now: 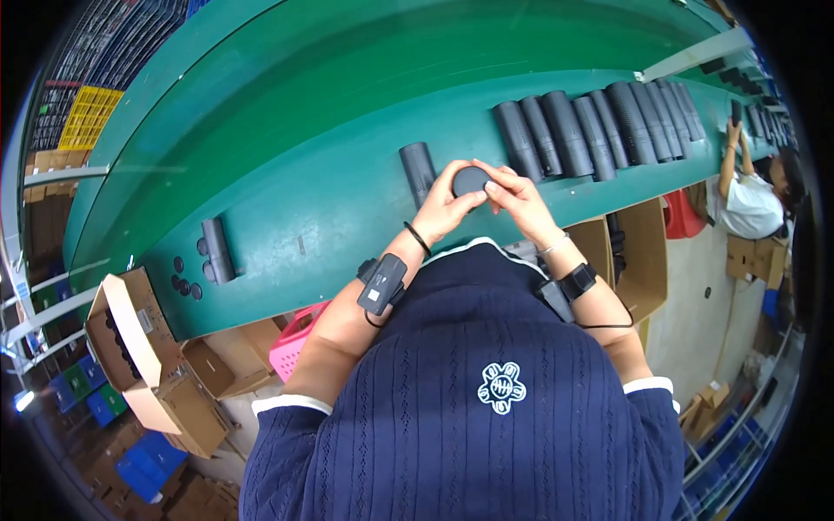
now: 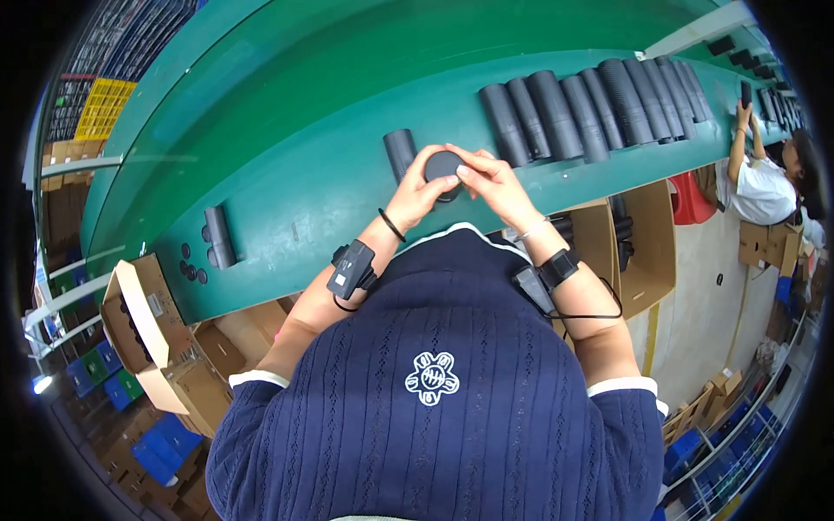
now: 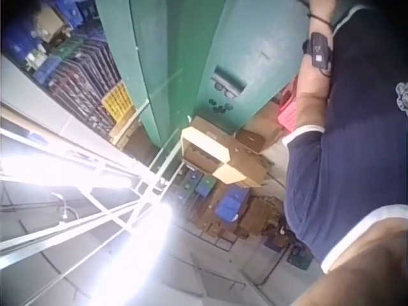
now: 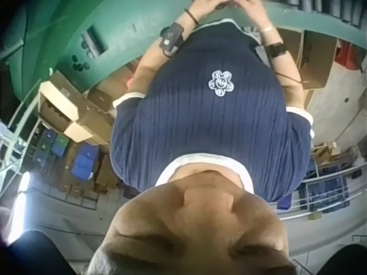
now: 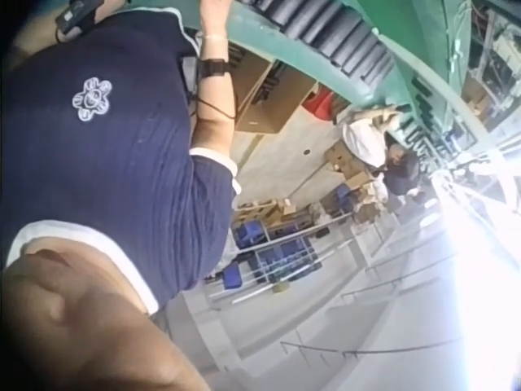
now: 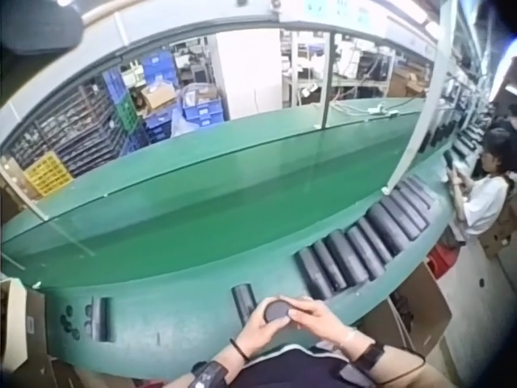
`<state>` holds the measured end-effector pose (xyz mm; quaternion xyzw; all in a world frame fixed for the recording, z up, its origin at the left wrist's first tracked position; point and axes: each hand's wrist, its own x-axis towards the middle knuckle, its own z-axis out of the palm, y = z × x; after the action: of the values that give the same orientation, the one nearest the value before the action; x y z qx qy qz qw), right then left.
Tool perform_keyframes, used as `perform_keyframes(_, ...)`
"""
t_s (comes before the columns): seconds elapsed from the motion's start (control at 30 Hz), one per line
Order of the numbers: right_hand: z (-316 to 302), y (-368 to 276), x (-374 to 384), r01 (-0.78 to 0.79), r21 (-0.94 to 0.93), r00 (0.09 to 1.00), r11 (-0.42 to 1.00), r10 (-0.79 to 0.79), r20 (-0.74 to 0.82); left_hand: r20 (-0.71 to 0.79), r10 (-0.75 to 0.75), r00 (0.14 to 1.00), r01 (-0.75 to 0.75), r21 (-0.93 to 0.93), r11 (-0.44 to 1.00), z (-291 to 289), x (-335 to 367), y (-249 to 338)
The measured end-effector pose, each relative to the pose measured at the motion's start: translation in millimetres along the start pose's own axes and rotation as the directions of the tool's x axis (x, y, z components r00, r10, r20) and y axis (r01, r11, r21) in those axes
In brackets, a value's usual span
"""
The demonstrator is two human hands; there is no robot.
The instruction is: The person picks up black cylinders from a cardboard box and places them onto a green conveyor belt. The person then fits a black cap onto the end of each cylinder before gathering them and placing them back into the box.
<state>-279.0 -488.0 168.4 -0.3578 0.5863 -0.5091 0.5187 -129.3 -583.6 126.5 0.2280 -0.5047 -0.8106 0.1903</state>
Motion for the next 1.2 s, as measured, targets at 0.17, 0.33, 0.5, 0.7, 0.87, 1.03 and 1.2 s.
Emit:
perform_keyframes(0.17,-3.1,22.3,-1.6,0.285,-0.324,0.958,0.902,-0.261,0.117,-0.044,-0.046,0.998,0.015,-0.538,0.843,4.9,16.4,15.7)
perform_keyframes(0.33,-32.5,-20.8,-6.5,0.080,-0.483,0.900,0.872,-0.272,-0.342,-0.328,0.444,0.834,-0.015,0.791,0.612,-27.4,18.9,11.9)
perform_keyframes(0.5,-135.3,-42.1,-5.9,-0.368,-0.878,0.714,0.306,-0.512,-0.478,-0.458,0.142,0.877,0.286,0.738,0.612,-63.2,24.6,-25.7)
perform_keyframes(0.7,-121.5,-36.7,14.9,-0.036,-0.968,0.698,0.247,-0.687,-0.202,-0.097,-0.047,0.994,0.075,0.311,0.947,-49.5,5.0,10.2)
perform_keyframes(0.87,-1.0,-11.6,21.6,-0.112,0.069,0.983,0.991,0.101,0.153,0.050,0.135,0.990,-0.144,0.444,0.884,-25.9,-16.3,20.2)
perform_keyframes(1.03,7.2,12.7,23.2,-0.105,0.203,0.985,0.974,0.075,0.153,0.028,0.105,0.994,-0.109,0.232,0.967,-18.0,-26.9,16.1)
perform_keyframes(1.2,9.7,4.7,23.2,0.010,-0.031,0.995,0.999,-0.006,0.101,-0.054,0.130,0.990,-0.120,0.164,0.979,-24.0,-16.8,9.1)
